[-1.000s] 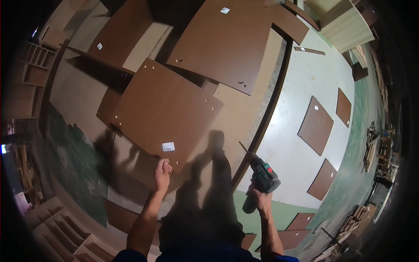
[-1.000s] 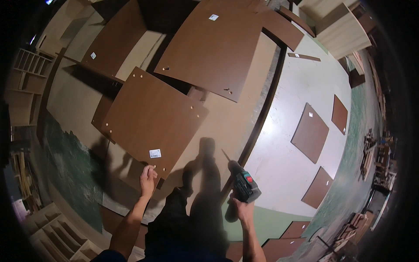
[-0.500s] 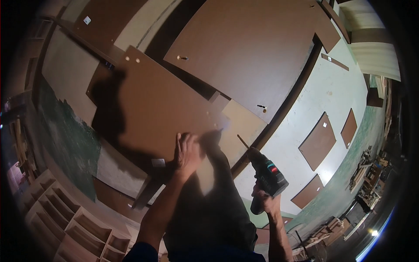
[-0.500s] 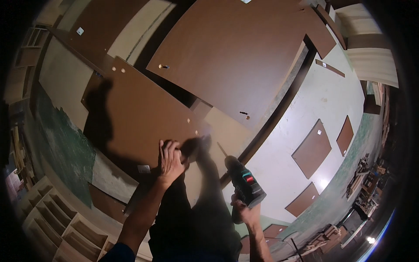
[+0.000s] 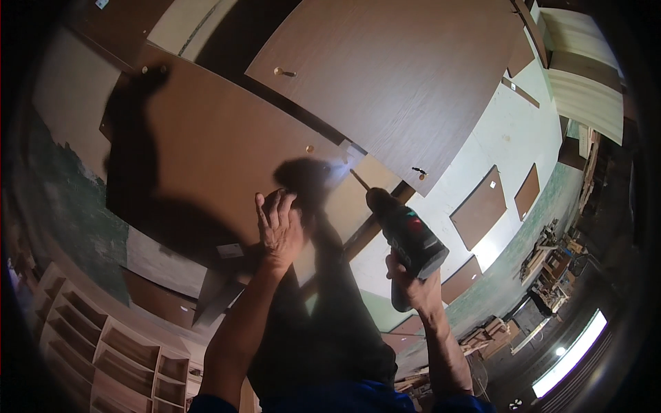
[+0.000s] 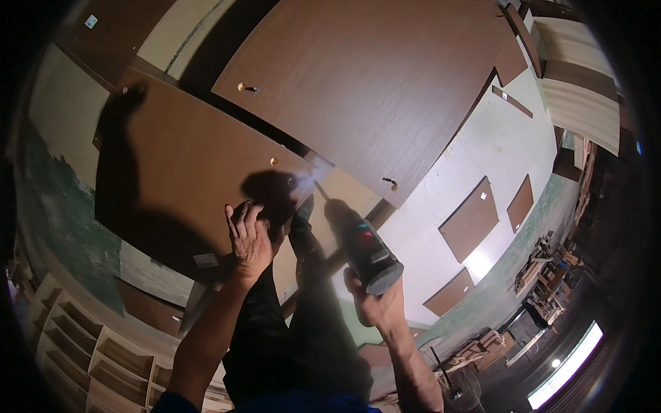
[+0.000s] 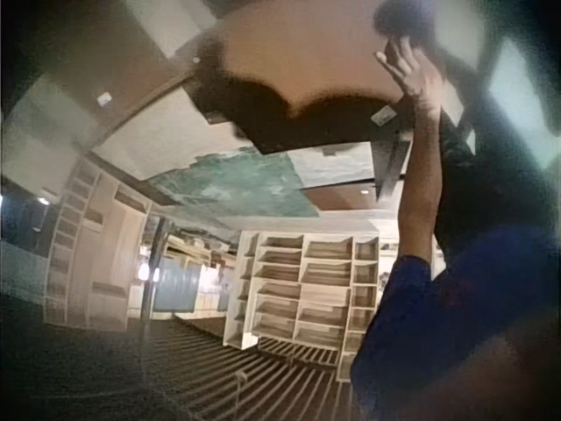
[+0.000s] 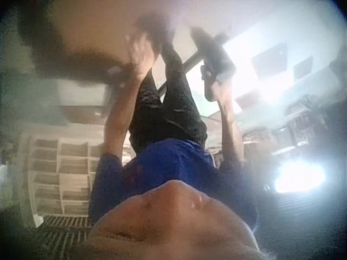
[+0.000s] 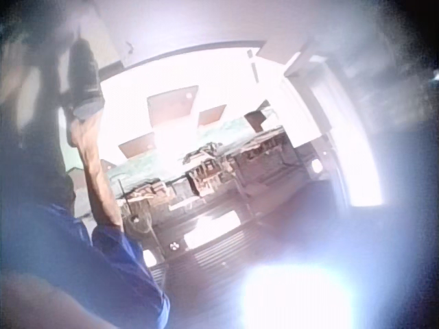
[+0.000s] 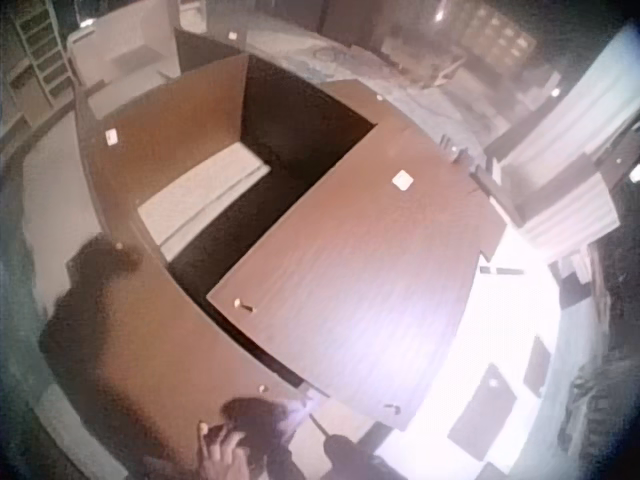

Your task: The person assembles wooden furniture by picking up panels, placing them together, and using a power drill to drive screws into pre-drilled holes.

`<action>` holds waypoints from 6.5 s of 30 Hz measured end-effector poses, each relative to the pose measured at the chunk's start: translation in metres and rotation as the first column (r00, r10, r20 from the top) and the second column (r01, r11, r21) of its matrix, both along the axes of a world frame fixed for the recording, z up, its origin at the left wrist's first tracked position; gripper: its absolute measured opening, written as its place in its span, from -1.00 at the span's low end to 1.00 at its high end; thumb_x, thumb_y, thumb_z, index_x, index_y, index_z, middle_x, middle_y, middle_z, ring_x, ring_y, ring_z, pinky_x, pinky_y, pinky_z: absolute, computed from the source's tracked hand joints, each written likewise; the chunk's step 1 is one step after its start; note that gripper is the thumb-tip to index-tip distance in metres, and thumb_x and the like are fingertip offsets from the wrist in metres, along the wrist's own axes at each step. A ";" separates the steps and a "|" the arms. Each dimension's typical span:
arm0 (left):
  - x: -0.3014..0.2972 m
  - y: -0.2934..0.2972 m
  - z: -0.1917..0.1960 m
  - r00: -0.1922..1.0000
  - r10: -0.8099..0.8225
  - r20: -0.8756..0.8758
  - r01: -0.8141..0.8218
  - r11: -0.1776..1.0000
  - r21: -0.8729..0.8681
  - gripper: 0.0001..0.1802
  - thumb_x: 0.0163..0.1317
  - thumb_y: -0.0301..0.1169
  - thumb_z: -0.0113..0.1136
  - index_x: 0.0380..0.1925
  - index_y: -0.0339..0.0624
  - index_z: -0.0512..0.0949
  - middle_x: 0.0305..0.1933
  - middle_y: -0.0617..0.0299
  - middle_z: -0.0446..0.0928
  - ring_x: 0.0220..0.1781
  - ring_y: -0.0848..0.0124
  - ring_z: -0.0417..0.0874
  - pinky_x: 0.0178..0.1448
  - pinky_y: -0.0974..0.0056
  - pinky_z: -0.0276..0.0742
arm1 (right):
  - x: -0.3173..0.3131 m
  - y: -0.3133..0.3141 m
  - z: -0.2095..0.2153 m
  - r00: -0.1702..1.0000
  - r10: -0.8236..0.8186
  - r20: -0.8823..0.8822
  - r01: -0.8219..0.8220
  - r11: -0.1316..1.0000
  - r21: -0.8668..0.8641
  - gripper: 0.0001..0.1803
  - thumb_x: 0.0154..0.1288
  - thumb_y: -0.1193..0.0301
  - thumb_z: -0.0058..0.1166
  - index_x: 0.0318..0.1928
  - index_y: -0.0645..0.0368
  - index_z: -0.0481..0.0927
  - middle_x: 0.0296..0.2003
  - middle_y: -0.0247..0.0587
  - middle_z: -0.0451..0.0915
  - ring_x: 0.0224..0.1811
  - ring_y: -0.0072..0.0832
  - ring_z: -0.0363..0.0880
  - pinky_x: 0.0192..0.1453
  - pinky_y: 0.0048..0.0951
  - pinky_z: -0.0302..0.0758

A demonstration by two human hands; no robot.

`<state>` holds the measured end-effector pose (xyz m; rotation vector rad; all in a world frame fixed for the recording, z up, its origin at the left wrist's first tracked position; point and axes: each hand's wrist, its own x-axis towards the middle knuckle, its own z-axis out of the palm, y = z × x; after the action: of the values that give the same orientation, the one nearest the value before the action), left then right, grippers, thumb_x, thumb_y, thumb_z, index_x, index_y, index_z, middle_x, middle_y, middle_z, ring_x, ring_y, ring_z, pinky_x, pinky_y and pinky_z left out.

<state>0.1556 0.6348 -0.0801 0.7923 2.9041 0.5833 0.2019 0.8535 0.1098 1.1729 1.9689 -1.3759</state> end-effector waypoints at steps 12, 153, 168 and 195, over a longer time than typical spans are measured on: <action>-0.004 -0.002 0.003 0.998 0.047 0.033 -0.049 0.997 0.052 -0.83 0.13 -0.32 0.19 -0.36 -0.18 0.55 0.02 0.17 0.49 0.13 0.24 0.47 0.44 -0.25 0.09 | -0.039 0.018 -0.004 0.807 0.589 -0.040 -0.552 0.777 0.303 -0.79 0.09 0.47 0.17 -0.24 0.29 0.54 -0.49 -0.24 0.54 -0.51 -0.48 0.47 -0.37 -0.45 0.45; -0.037 0.118 0.007 -0.022 -0.905 0.425 -0.781 -0.250 -0.573 -0.63 0.29 -0.27 0.20 -0.04 -0.29 0.45 0.02 0.06 0.53 0.15 0.21 0.53 0.38 0.09 0.34 | -0.120 0.040 0.055 0.642 0.761 0.093 -0.767 0.638 0.070 -0.50 0.06 0.42 0.28 0.07 0.23 0.55 -0.30 -0.10 0.69 -0.33 -0.48 0.67 -0.21 -0.49 0.55; -0.021 -0.264 0.011 0.075 0.783 0.617 -0.995 0.017 0.100 -0.55 0.40 -0.14 0.00 0.12 -0.23 0.46 0.03 0.17 0.51 -0.02 0.32 0.53 0.06 0.23 0.46 | -0.196 0.170 -0.146 0.509 0.858 0.071 -0.571 0.275 0.774 -0.30 0.20 0.49 0.15 0.34 0.24 0.20 0.16 0.19 0.42 0.25 0.04 0.37 0.31 -0.12 0.33; -0.004 -0.274 0.056 0.322 -0.019 0.946 -0.942 -0.106 0.319 -0.25 0.37 0.22 -0.18 0.30 -0.15 0.26 0.29 0.19 0.34 0.28 0.21 0.34 0.35 0.09 0.28 | 0.020 -0.201 -0.088 0.858 -0.474 0.200 0.502 0.856 -0.125 -0.40 0.25 -0.10 0.12 -0.25 0.31 0.55 -0.43 -0.15 0.56 -0.36 -0.42 0.52 -0.27 -0.32 0.45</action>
<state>0.1511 0.3605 -0.0244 -0.9096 1.4050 2.2806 0.2218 0.6521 0.0217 1.7201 1.4525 -1.5930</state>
